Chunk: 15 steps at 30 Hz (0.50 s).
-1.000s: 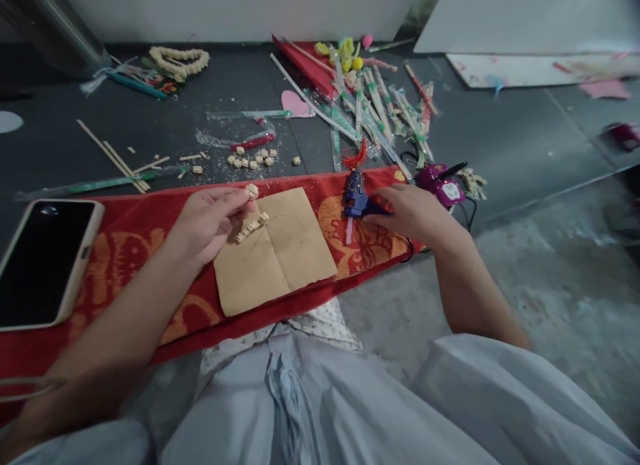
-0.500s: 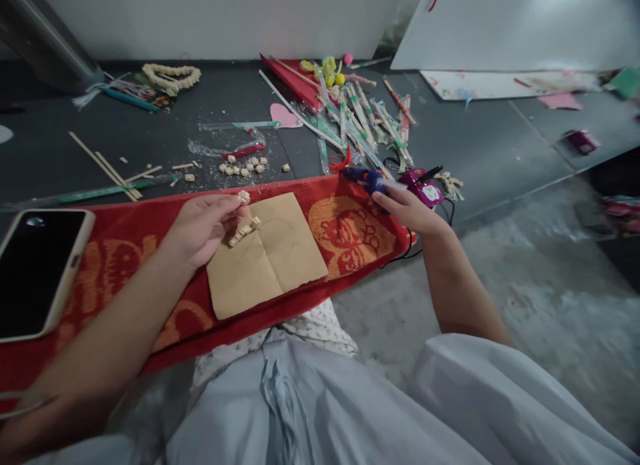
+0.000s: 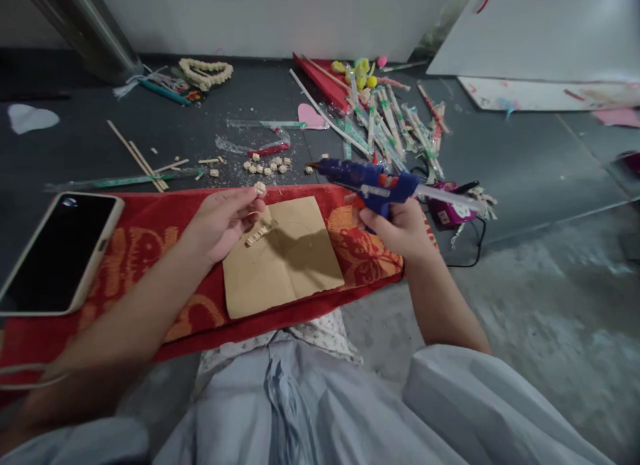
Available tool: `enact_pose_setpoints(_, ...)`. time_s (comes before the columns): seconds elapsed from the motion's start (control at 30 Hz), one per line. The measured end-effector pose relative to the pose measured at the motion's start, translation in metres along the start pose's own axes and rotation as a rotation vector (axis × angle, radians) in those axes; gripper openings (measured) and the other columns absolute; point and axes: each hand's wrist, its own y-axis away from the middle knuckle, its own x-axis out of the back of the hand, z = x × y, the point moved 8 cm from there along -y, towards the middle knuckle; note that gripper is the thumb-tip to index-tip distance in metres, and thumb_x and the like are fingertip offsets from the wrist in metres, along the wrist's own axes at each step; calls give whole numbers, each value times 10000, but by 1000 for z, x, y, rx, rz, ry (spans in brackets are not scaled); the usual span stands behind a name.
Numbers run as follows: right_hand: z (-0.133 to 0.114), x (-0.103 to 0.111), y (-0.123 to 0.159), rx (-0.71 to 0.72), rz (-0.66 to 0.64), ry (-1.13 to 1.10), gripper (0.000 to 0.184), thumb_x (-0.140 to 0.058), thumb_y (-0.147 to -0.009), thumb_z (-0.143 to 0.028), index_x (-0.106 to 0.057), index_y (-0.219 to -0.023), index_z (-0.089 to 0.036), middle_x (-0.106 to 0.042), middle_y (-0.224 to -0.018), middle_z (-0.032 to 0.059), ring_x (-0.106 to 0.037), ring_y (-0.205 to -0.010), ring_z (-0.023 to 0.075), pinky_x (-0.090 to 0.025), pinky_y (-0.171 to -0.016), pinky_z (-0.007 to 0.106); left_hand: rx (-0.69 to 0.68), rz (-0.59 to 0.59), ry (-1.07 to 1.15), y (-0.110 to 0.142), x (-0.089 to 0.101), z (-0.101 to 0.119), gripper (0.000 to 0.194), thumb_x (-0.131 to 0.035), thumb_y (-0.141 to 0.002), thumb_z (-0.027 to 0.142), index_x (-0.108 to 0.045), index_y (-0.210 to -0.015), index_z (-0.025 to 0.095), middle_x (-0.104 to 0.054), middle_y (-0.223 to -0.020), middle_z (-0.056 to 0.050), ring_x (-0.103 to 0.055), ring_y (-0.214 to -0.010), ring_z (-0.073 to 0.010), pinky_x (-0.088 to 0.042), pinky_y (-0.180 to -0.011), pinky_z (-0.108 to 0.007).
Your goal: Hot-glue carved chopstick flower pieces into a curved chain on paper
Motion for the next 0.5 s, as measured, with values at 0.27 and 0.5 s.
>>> enact_pose_setpoints(0.27,-38,-55,20,566,-39,301,224,-606,-1120,-363,-758,-1254,-267,-891,-1101,98,-877,-953,259,-731,-853,371,18,18,127,5,0,-3,159,-881,-893,238,-771,-790,189,-772,-802,-14,-698,-767,-129,-559,-760,-220)
enact_pose_setpoints(0.5,-52,-65,26,778,-31,275,306,-533,-1195,-396,-669,-1424,-245,-869,-1024,103,-860,-876,255,-738,-803,359,15,1,110,8,-3,-2,323,-900,-909,230,-673,-682,193,-691,-709,17,-679,-719,-111,-545,-707,-195)
